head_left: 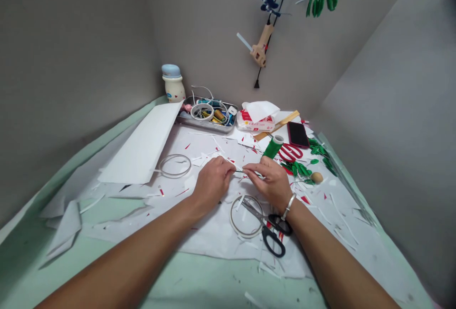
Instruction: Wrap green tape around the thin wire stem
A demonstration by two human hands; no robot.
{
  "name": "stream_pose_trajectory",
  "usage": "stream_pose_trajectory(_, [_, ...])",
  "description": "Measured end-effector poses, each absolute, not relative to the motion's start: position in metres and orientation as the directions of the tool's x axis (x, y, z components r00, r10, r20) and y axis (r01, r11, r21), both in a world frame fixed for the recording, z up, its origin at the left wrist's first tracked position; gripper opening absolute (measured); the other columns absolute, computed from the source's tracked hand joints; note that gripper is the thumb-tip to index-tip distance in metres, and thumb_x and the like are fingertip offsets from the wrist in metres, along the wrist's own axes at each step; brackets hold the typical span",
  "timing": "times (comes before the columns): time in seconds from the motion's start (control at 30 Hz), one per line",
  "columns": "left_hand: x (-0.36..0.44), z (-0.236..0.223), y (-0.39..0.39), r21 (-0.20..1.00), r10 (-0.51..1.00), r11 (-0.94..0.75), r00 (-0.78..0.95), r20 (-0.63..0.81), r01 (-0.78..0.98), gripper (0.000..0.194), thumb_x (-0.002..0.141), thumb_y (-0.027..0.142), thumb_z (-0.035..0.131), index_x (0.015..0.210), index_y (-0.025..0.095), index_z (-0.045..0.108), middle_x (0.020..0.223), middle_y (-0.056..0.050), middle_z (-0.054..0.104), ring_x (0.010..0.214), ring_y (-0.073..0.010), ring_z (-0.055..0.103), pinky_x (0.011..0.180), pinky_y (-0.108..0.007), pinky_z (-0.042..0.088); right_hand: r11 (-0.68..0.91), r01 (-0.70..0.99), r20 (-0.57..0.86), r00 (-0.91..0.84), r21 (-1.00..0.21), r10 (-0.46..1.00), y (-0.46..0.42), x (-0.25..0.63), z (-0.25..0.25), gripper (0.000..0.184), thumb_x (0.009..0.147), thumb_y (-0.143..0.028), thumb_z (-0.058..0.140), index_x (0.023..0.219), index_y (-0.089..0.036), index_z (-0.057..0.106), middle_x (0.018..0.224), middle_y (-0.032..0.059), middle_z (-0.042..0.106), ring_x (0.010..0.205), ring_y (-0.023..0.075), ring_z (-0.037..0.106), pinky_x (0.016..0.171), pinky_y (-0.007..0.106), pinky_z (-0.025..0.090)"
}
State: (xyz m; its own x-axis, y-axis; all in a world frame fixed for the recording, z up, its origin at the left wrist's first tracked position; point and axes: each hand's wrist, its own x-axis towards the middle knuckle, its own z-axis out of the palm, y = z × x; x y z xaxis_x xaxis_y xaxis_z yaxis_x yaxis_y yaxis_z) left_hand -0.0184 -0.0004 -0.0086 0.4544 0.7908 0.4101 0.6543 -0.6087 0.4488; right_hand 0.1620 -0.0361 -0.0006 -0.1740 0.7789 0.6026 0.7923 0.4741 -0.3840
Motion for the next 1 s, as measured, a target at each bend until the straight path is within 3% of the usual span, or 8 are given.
stream_pose_trajectory(0.13, [-0.017,-0.008,-0.003,0.436,0.759,-0.651,0.529,0.38,0.622,0.017,0.086,0.017,0.05,0.086,0.018,0.067,0.084,-0.005,0.06,0.083,-0.0188,0.054,0.072,-0.029,0.041,0.519,0.729,0.605,-0.181,-0.446,0.775,-0.029,0.169,-0.001,0.016,0.086,-0.032,0.059,0.088,-0.024,0.074,0.066,0.0014,0.05,0.068,0.0153,0.049,0.064,0.028,0.04])
stream_pose_trajectory(0.3, [-0.014,-0.01,-0.002,0.483,0.711,-0.697,0.597,0.371,0.53,0.018,0.085,0.015,0.051,0.084,0.019,0.068,0.08,-0.004,0.06,0.081,-0.0171,0.054,0.073,-0.028,0.041,0.494,0.592,0.531,-0.127,-0.637,0.838,-0.024,0.174,-0.004,0.015,0.084,-0.031,0.061,0.085,-0.022,0.073,0.066,0.0002,0.053,0.066,0.0134,0.049,0.063,0.025,0.041])
stream_pose_trajectory(0.4, [-0.013,-0.009,-0.001,0.58,0.703,-0.686,0.606,0.371,0.44,0.016,0.083,0.015,0.055,0.084,0.021,0.069,0.081,-0.003,0.061,0.083,-0.0164,0.055,0.075,-0.028,0.042,0.417,0.543,0.465,-0.054,-0.729,0.884,-0.021,0.179,-0.006,0.016,0.083,-0.032,0.063,0.084,-0.021,0.074,0.067,-0.0003,0.055,0.064,0.0124,0.049,0.062,0.024,0.041])
stream_pose_trajectory(0.53, [-0.012,-0.003,-0.001,0.765,0.774,-0.551,0.546,0.32,0.334,0.012,0.08,0.02,0.059,0.084,0.021,0.07,0.082,-0.002,0.062,0.081,-0.0152,0.057,0.076,-0.027,0.044,0.335,0.532,0.405,0.016,-0.778,0.914,-0.016,0.184,-0.009,0.019,0.081,-0.035,0.063,0.084,-0.019,0.074,0.068,0.0,0.059,0.061,0.012,0.049,0.059,0.024,0.04])
stream_pose_trajectory(0.67, [-0.013,0.001,0.0,0.887,0.884,-0.366,0.403,0.236,0.282,0.015,0.078,0.03,0.061,0.082,0.018,0.069,0.08,-0.001,0.063,0.075,-0.0141,0.057,0.07,-0.026,0.044,0.33,0.574,0.4,-0.006,-0.749,0.917,-0.016,0.181,-0.015,0.018,0.083,-0.032,0.061,0.084,-0.02,0.074,0.068,0.0008,0.061,0.063,0.0127,0.052,0.06,0.024,0.04])
stream_pose_trajectory(0.8, [-0.014,-0.002,0.004,0.952,0.945,-0.217,0.291,0.149,0.215,0.023,0.076,0.037,0.061,0.085,0.017,0.067,0.083,-0.003,0.067,0.07,-0.0138,0.057,0.063,-0.025,0.044,0.401,0.664,0.415,-0.147,-0.631,0.898,-0.02,0.172,-0.017,0.015,0.084,-0.026,0.06,0.085,-0.02,0.074,0.069,0.0016,0.062,0.065,0.0127,0.054,0.063,0.024,0.041])
stream_pose_trajectory(1.0, [-0.016,-0.007,0.009,0.894,0.96,-0.254,0.211,0.185,0.37,0.018,0.077,0.03,0.058,0.086,0.017,0.067,0.079,-0.002,0.065,0.07,-0.0147,0.057,0.066,-0.027,0.044,0.525,0.751,0.475,-0.321,-0.4,0.82,-0.031,0.163,-0.01,0.014,0.086,-0.025,0.059,0.088,-0.023,0.073,0.063,-0.0001,0.052,0.065,0.0131,0.05,0.061,0.024,0.037])
